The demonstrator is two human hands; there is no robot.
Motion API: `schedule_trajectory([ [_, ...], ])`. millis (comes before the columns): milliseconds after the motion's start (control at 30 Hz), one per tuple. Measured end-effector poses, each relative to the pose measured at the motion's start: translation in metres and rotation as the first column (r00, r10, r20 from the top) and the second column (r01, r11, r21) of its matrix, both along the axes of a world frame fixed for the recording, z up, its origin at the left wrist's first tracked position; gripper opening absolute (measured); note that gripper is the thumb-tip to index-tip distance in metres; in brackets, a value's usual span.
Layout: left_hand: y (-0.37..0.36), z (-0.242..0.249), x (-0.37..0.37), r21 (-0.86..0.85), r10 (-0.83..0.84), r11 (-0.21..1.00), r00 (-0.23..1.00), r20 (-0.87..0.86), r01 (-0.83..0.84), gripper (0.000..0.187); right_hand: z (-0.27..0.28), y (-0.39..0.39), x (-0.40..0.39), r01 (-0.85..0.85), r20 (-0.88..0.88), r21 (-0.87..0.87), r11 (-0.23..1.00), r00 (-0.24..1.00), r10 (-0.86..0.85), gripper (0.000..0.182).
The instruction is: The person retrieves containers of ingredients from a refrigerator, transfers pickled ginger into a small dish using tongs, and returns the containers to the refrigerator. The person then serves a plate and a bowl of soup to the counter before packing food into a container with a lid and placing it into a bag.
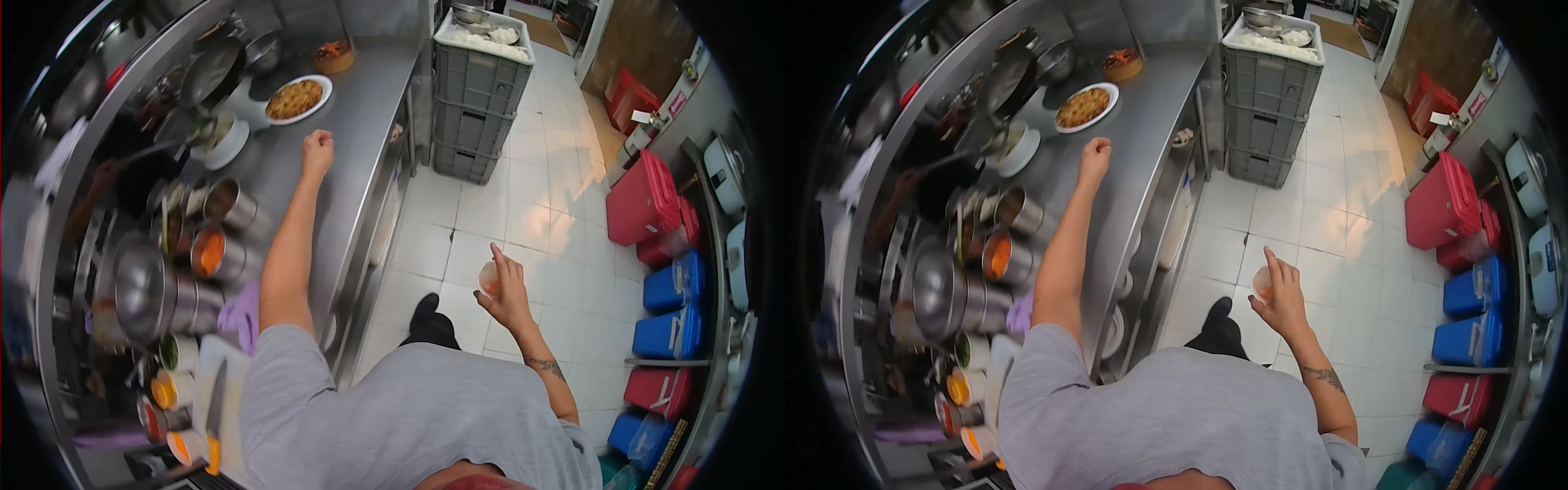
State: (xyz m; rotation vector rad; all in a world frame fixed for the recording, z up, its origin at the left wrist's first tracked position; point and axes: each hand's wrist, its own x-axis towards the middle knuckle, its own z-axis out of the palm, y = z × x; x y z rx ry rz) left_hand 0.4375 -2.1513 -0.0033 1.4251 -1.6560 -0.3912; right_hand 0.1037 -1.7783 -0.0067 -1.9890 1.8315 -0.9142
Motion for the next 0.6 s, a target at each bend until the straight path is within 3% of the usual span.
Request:
schedule_trajectory([
  [100,-0.091,0.005,-0.006,-0.08,0.128,0.991,0.959,0.253,-0.111,0.029,0.004,-0.074,-0.009,-0.012,0.026,0.019,1.0,1.0,0.011,0.096],
  [200,-0.143,0.013,-0.025,0.024,0.229,0.964,0.869,0.439,-0.266,0.04,0.015,-0.136,-0.016,-0.051,0.028,0.045,0.998,0.998,0.05,0.095],
  [233,-0.152,0.017,-0.03,0.121,0.193,0.952,0.858,0.477,-0.281,0.046,0.017,-0.153,-0.017,-0.054,0.04,0.072,0.996,0.998,0.051,0.094],
  [333,-0.182,-0.003,-0.034,0.082,0.243,0.93,0.766,0.595,-0.358,0.044,0.013,-0.192,-0.022,-0.074,0.045,0.096,0.993,0.997,0.07,0.095],
  [467,-0.161,-0.007,-0.033,0.104,0.165,0.953,0.777,0.608,-0.283,0.039,0.008,-0.218,-0.024,-0.103,0.069,0.108,0.989,0.993,0.096,0.094],
  [567,-0.127,0.02,-0.033,0.324,0.074,0.917,0.897,0.435,-0.233,0.036,0.004,-0.23,-0.029,-0.102,0.061,0.127,0.987,0.994,0.095,0.094],
  [600,-0.138,0.013,-0.028,0.139,0.104,0.973,0.885,0.455,-0.186,0.037,0.001,-0.233,-0.03,-0.101,0.058,0.127,0.987,0.994,0.094,0.094],
])
